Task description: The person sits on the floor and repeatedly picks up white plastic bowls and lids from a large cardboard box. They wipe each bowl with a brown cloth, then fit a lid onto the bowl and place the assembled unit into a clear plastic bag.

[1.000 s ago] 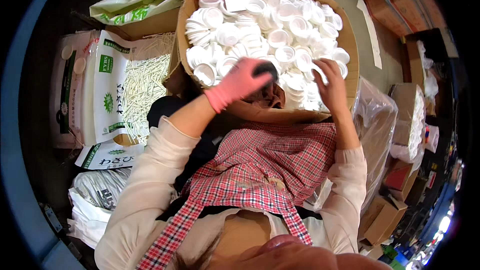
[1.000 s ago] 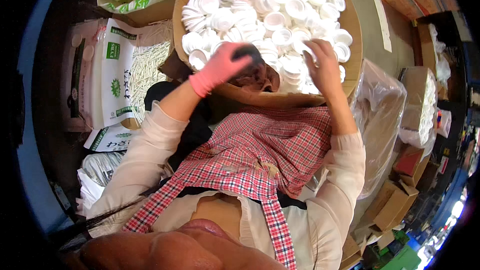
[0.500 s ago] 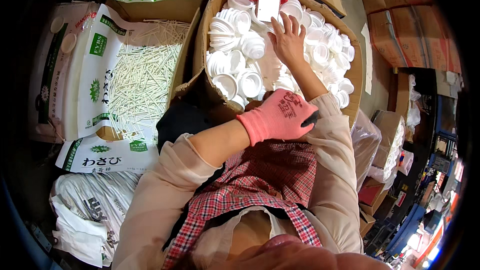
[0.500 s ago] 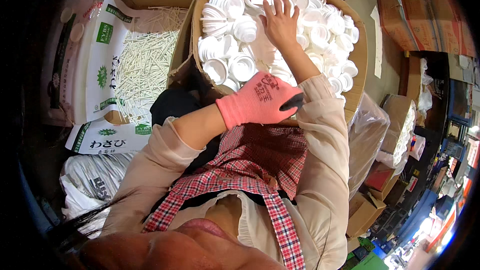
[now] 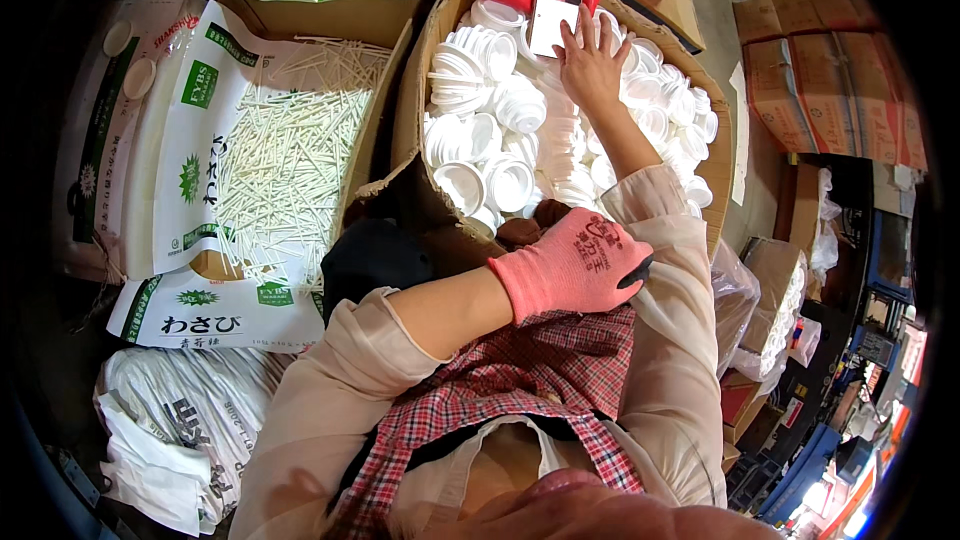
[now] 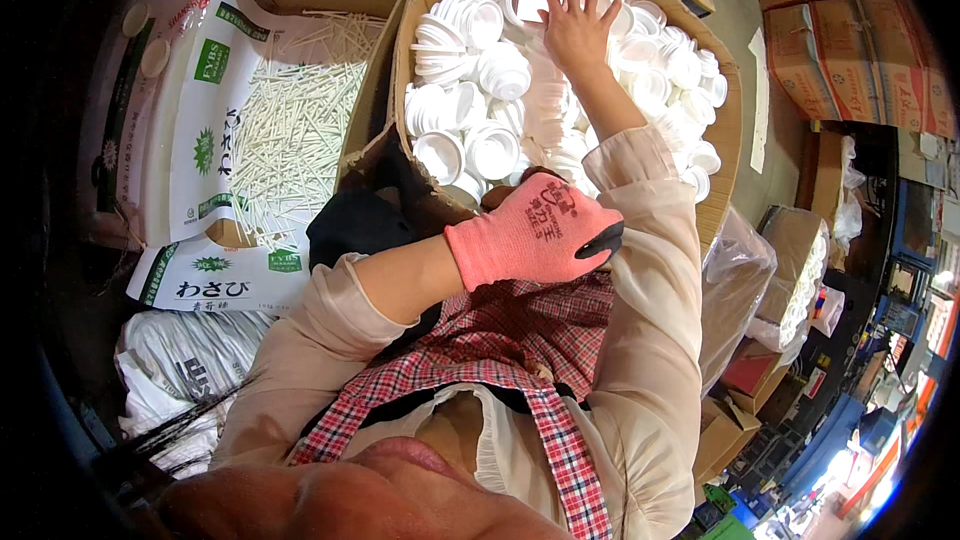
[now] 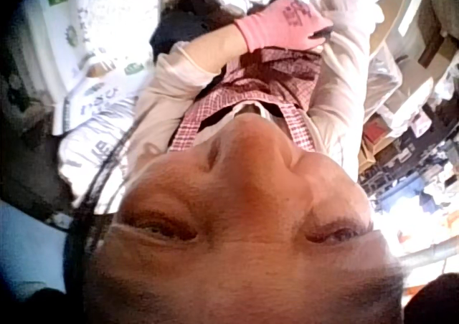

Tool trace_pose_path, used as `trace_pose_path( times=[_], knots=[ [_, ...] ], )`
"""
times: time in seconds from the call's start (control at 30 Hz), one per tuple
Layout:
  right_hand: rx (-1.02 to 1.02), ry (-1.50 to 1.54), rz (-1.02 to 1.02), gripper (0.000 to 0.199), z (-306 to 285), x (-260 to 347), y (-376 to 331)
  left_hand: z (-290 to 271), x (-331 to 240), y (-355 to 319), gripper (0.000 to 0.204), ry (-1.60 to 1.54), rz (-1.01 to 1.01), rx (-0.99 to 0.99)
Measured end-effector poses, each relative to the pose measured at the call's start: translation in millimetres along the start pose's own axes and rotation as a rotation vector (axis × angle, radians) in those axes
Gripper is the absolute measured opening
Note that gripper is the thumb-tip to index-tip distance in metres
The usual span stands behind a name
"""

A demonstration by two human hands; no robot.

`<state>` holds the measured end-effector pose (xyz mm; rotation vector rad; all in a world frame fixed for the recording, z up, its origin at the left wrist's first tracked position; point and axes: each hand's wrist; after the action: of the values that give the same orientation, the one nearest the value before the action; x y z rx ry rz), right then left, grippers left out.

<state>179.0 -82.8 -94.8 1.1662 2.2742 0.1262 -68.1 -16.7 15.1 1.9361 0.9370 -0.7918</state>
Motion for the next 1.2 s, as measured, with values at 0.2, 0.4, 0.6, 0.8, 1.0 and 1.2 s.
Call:
trace_pose_path(
  times=[0.2,0.4,0.6,0.8,1.0,1.2],
  knots=[
    [-0.002,-0.042,-0.003,0.041,1.7,-5.6,8.7,-2.7,-1.1,2.5,0.022,-0.005,-0.035,0.073],
    [-0.022,0.041,-0.014,0.04,-6.4,-5.2,-3.7,0.4,0.4,1.2,0.025,0.013,-0.042,0.07],
    [0.008,0.066,-0.042,0.038,-6.2,-1.0,-22.0,5.5,-1.0,-1.8,0.026,0.058,0.023,0.029],
    [0.018,0.084,-0.002,0.04,-2.9,-2.7,-19.7,2.8,-1.8,3.2,0.023,0.017,-0.007,0.083],
    [-0.002,0.083,-0.006,0.042,-1.7,-2.4,-13.6,2.7,-0.9,4.2,0.025,0.025,-0.029,0.107],
    [-0.002,0.058,-0.012,0.042,1.0,-3.9,-11.6,0.1,-2.1,5.8,0.024,0.019,-0.047,0.138]
  ],
)
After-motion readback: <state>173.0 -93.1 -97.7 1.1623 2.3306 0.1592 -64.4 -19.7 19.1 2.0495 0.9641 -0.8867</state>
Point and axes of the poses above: each hand's wrist, its own y-axis towards the middle knuckle, its own z-axis out of the palm, x = y × z, and after that the axes turned 5 degrees about -y, right-handed
